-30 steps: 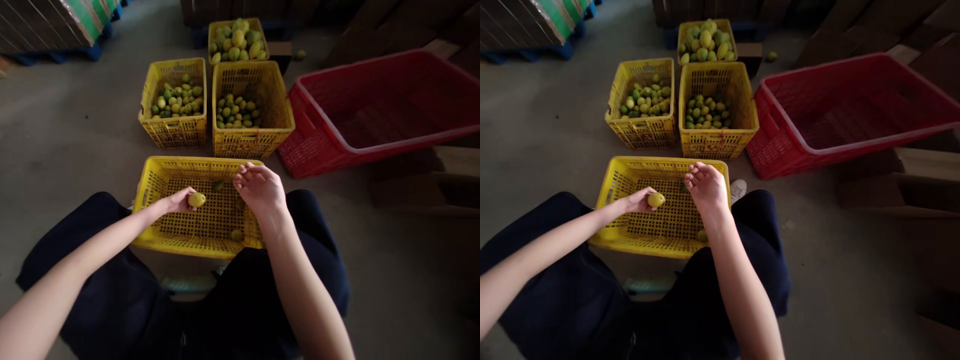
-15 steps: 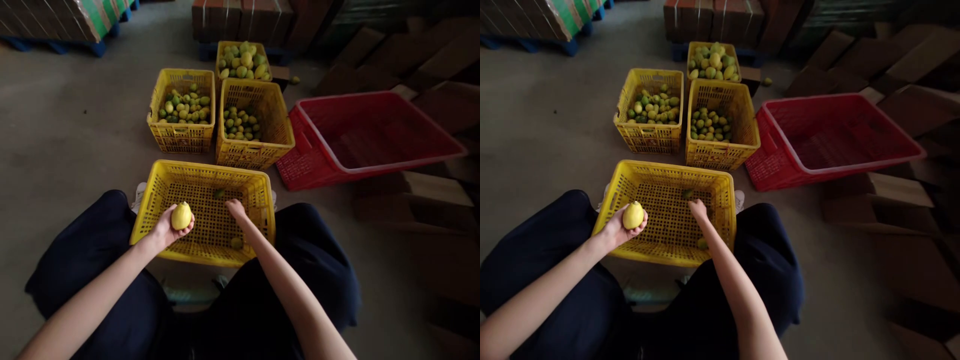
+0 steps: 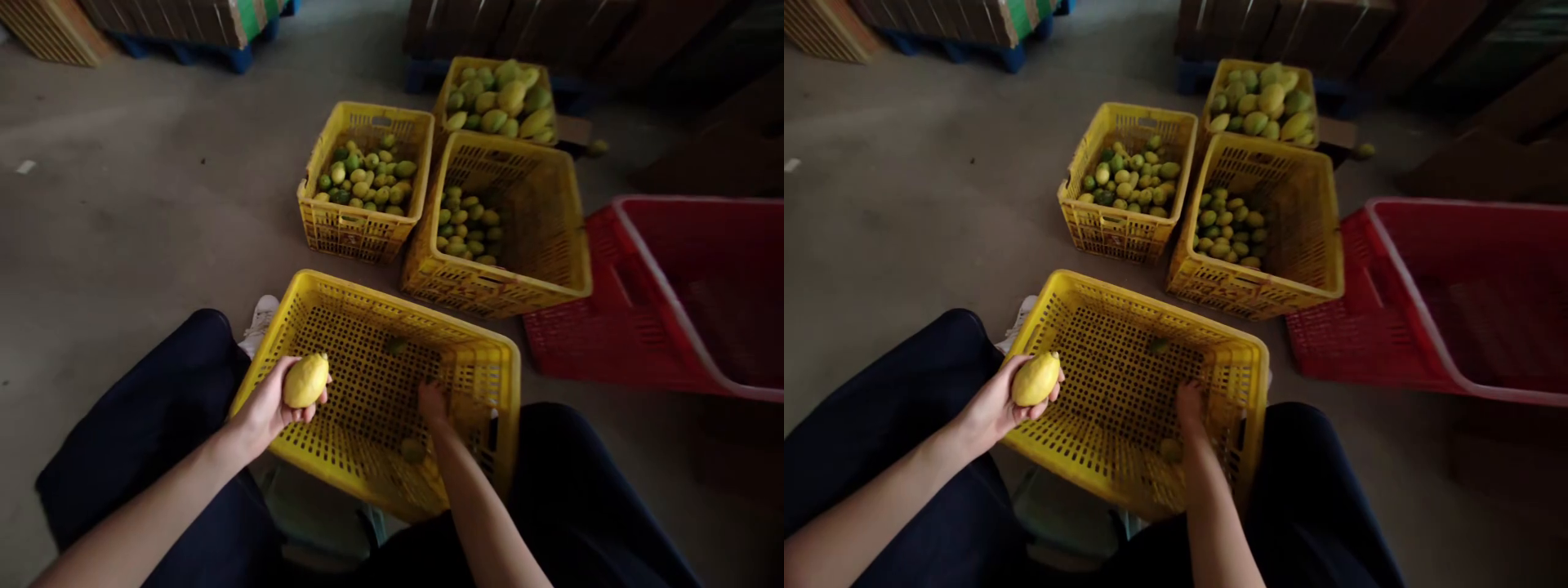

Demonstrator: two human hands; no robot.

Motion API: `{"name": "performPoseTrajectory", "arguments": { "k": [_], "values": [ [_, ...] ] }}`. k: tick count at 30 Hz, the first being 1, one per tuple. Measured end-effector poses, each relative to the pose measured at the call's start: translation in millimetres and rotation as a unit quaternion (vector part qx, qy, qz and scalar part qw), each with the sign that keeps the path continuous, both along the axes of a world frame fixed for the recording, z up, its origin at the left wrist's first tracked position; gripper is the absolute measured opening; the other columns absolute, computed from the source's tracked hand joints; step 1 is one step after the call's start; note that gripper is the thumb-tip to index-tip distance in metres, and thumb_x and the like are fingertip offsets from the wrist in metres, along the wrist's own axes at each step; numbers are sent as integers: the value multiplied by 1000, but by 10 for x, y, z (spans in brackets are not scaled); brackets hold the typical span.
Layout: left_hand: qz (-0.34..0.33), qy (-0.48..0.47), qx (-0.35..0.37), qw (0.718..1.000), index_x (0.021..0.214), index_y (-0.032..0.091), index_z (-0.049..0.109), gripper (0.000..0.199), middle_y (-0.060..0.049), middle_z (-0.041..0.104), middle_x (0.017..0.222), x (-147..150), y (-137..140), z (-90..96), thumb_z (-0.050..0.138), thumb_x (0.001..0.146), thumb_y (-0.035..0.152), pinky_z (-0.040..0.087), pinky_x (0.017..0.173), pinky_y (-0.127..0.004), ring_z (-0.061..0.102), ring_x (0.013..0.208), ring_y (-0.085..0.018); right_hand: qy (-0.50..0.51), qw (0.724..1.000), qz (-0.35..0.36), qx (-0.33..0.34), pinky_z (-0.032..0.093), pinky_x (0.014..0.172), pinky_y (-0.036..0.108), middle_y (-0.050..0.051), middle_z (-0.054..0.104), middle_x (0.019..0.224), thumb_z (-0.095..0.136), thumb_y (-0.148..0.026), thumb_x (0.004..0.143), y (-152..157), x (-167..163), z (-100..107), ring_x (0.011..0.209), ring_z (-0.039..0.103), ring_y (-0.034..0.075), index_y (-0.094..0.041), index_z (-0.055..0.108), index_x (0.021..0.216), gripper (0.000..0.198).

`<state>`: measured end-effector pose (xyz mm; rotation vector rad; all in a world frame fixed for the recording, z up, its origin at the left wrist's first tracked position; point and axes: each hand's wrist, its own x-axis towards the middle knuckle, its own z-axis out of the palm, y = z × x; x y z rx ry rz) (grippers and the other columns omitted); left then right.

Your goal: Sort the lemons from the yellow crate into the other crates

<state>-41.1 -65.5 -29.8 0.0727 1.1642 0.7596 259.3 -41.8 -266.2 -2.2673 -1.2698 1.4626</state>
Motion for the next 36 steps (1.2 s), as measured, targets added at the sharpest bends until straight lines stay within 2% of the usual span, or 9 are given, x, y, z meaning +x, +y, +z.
{"name": "performPoseTrajectory", "arguments": {
  "k": [5, 9, 13, 15, 19, 21, 24, 28, 36],
  "values": [
    [0, -19, -3, 1000, 79, 10, 67, 45, -11, 63, 60, 9, -2, 41, 30, 94, 31, 36, 36, -20, 52, 38, -11, 10, 998, -53, -22, 47, 94, 49, 16, 67, 82, 65, -4, 68, 130, -127, 136, 111, 62, 36, -18, 59, 67, 16],
    [14, -31, 17, 999, 89, 8, 67, 45, -10, 63, 60, 30, 45, 163, 27, 94, 27, 39, 37, -20, 53, 40, -12, 120, 988, -95, -22, 55, 78, 34, 3, 62, 61, 74, -14, 66, 347, -512, 499, 84, 68, 25, -21, 58, 61, 18],
    [34, -46, 40, 998, 92, 9, 65, 35, -9, 66, 67, 74, 55, 206, 37, 94, 32, 42, 40, -18, 56, 46, -11, 276, 952, -127, 23, 57, 67, 27, 1, 66, 67, 64, -23, 80, 673, -939, 1238, 64, 64, 14, -18, 62, 75, 8],
    [42, -47, 58, 996, 92, 12, 62, 29, -8, 65, 68, 121, 36, 172, 43, 93, 33, 40, 39, -18, 54, 44, -10, 343, 928, -135, 56, 56, 62, 24, 3, 67, 66, 50, -32, 90, 781, -1043, 1732, 58, 62, 12, -17, 63, 77, 24],
    [37, -24, 58, 997, 92, 16, 60, 24, -3, 63, 63, 254, 52, 117, 44, 95, 33, 35, 38, -17, 49, 41, -7, 548, 818, -160, 64, 49, 45, 21, 7, 66, 61, 42, -48, 94, 698, -966, 2594, 51, 60, 14, -14, 65, 78, 43],
    [0, -14, 81, 997, 94, 14, 61, 30, -3, 62, 62, 329, 132, 177, 47, 94, 40, 36, 40, -18, 49, 41, -8, 581, 799, -145, 52, 40, 36, 19, 4, 59, 50, 46, -54, 92, 566, -844, 2815, 41, 53, 12, -15, 64, 73, 47],
    [-67, -3, 176, 982, 90, 10, 64, 46, -4, 60, 56, 454, 343, 402, 51, 89, 54, 33, 39, -21, 45, 39, -8, 599, 791, -105, 60, 26, 31, 18, -4, 40, 35, 45, -69, 86, 417, -670, 2876, 31, 33, 8, -17, 60, 64, 58],
    [-121, 2, 276, 954, 80, 8, 63, 55, -3, 57, 51, 660, 631, 645, 57, 83, 63, 33, 40, -23, 43, 38, -8, 606, 776, -125, 121, 23, 34, 17, -8, 32, 35, 52, -77, 76, 374, -568, 2763, 33, 25, 6, -18, 57, 63, 61],
    [-37, -12, 344, 938, 97, 19, 61, 62, -1, 67, 88, 776, 654, 290, 90, 51, 49, 50, 68, -23, 62, 69, -10, 586, 746, -149, 278, 33, 46, 22, -2, 58, 62, 85, -43, 59, 288, -497, 2856, 52, 43, 10, -21, 64, 76, 35]
  ]
}}
